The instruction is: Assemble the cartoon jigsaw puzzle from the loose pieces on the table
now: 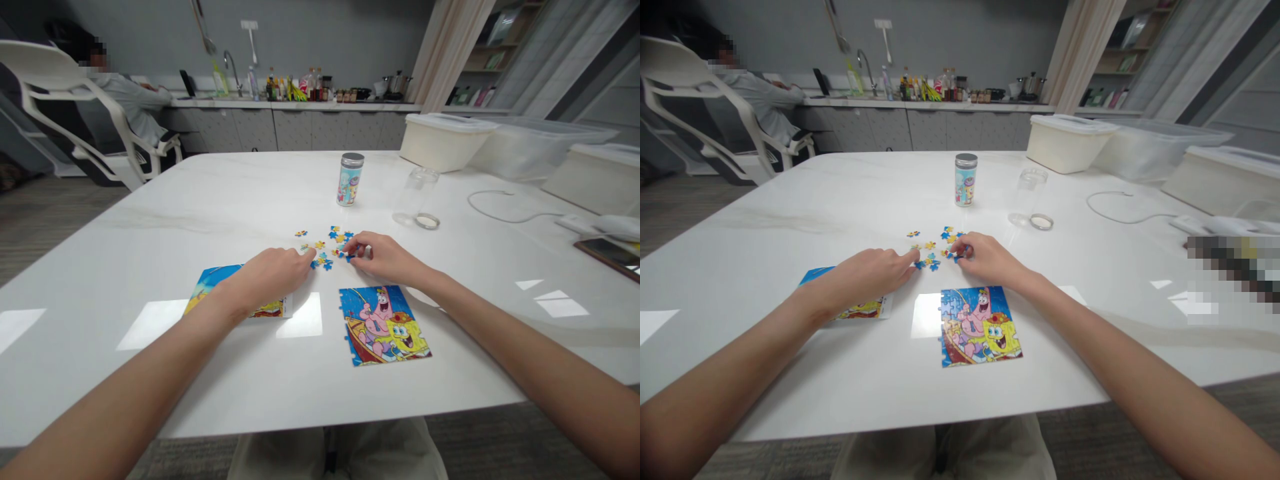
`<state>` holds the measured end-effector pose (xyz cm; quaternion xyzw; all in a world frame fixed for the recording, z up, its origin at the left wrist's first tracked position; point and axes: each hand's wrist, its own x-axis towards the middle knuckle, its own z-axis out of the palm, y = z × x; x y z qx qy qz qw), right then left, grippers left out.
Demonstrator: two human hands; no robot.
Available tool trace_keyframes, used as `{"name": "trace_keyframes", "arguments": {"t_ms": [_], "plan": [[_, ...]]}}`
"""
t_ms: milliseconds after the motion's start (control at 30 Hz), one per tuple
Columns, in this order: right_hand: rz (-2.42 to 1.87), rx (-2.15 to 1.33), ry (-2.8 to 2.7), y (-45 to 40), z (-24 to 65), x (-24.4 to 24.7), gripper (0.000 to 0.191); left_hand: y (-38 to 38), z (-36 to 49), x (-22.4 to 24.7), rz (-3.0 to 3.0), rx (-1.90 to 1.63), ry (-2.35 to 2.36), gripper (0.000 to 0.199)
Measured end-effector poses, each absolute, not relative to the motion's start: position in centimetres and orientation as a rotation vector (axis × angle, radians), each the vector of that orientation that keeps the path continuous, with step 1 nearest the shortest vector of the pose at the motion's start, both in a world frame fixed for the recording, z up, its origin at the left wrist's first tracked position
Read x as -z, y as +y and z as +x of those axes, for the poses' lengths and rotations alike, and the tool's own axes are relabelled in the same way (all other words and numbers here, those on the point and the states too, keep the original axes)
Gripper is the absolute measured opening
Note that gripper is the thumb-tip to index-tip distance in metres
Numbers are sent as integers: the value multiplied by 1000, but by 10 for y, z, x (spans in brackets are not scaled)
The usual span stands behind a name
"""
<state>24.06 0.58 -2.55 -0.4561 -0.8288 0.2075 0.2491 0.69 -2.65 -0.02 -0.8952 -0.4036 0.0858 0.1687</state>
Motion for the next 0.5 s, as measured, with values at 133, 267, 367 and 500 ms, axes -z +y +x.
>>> {"name": "trace_keyframes", "arguments": {"t_ms": [133, 267, 367, 500], "plan": [[-1262, -553, -2295, 4, 240, 24, 21, -26, 7, -1, -2567, -246, -1189, 26], [-1271, -549, -2323, 2, 240, 23, 20, -27, 7, 0, -2562, -214, -1195, 27], [-1281, -563, -2320, 1, 239, 22, 19, -27, 6, 2, -2551, -202, -1191, 27], [-1307, -598, -2320, 1, 238, 20, 17, -27, 6, 2, -2533, -214, -1184, 27]]}}
